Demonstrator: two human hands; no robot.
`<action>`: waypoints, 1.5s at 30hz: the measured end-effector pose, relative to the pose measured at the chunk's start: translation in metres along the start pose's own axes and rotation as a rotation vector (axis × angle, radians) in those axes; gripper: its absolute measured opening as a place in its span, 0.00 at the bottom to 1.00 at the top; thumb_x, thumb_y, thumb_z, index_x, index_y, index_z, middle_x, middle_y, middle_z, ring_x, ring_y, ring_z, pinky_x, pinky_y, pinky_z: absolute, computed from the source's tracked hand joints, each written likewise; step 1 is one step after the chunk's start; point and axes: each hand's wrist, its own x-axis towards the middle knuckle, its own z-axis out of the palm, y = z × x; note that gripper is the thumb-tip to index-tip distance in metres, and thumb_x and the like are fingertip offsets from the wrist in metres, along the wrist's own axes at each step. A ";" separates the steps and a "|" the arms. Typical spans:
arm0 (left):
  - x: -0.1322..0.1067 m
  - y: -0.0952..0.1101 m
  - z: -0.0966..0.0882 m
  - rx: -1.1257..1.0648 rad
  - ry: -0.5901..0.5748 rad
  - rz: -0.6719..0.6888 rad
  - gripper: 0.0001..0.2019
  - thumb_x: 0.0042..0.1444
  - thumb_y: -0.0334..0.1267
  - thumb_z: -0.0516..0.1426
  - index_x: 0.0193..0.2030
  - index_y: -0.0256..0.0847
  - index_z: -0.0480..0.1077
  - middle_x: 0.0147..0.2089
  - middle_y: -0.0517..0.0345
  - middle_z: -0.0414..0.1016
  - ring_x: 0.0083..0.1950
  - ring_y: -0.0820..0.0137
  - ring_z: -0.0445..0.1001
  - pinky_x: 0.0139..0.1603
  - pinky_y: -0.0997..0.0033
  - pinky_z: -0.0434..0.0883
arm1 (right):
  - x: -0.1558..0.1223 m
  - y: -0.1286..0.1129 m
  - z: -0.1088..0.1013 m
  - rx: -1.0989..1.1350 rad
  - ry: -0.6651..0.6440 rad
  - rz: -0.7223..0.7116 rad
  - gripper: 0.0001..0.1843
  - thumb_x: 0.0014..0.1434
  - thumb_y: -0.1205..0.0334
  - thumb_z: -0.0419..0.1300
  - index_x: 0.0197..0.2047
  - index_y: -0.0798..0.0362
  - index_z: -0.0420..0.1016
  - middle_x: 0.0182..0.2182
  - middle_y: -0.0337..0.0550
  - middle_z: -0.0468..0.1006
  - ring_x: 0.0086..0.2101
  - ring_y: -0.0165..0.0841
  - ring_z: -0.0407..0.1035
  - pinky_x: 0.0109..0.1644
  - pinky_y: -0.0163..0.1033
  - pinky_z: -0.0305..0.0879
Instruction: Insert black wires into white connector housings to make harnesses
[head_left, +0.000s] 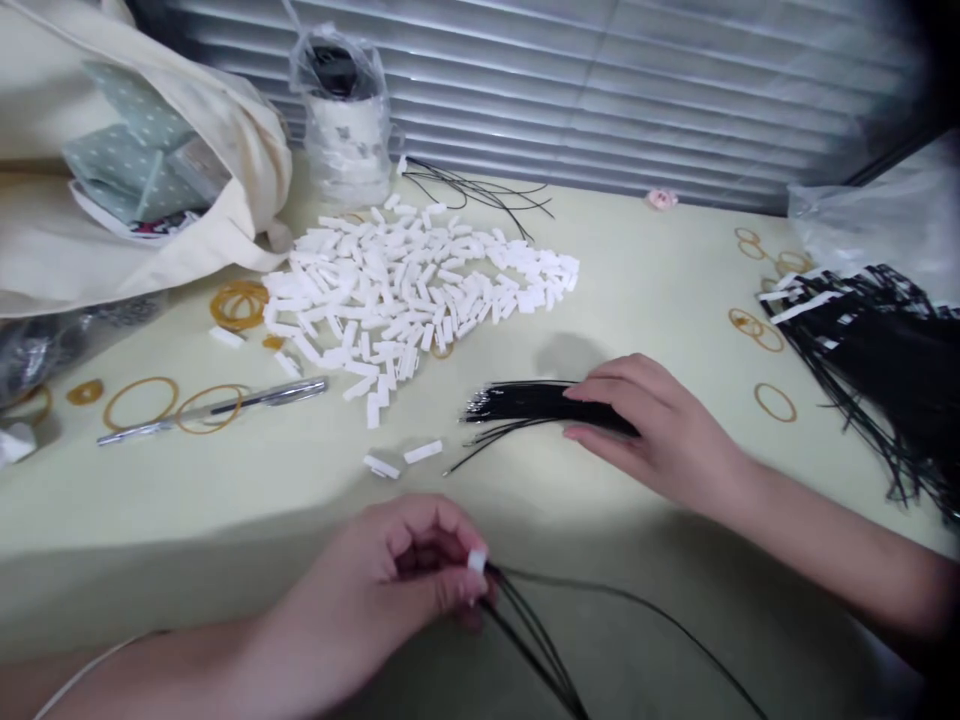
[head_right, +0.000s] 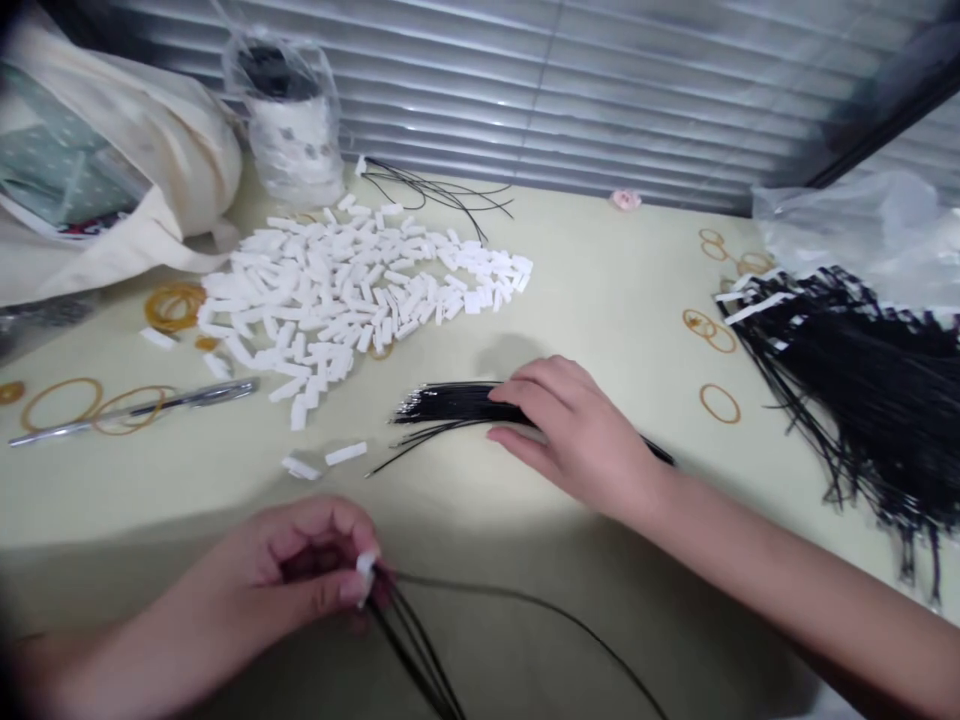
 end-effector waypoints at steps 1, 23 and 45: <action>0.001 0.000 -0.001 -0.091 0.004 -0.017 0.04 0.54 0.35 0.59 0.34 0.39 0.67 0.31 0.62 0.75 0.32 0.74 0.74 0.37 0.75 0.69 | 0.006 -0.009 -0.001 0.026 -0.024 -0.010 0.12 0.59 0.63 0.58 0.46 0.56 0.68 0.39 0.47 0.70 0.40 0.33 0.64 0.45 0.41 0.64; 0.003 -0.001 -0.005 -0.302 0.129 -0.014 0.09 0.54 0.34 0.61 0.40 0.40 0.66 0.34 0.63 0.72 0.37 0.75 0.76 0.42 0.73 0.74 | 0.035 -0.083 0.001 0.200 -0.209 -0.016 0.11 0.59 0.72 0.47 0.30 0.53 0.66 0.23 0.38 0.69 0.24 0.30 0.63 0.27 0.37 0.57; 0.007 0.002 -0.005 -0.403 0.231 0.050 0.12 0.51 0.33 0.63 0.43 0.40 0.70 0.36 0.62 0.72 0.37 0.77 0.73 0.41 0.75 0.76 | 0.031 -0.072 0.004 0.299 -0.132 0.070 0.09 0.61 0.68 0.53 0.32 0.55 0.74 0.29 0.40 0.71 0.31 0.28 0.67 0.34 0.34 0.64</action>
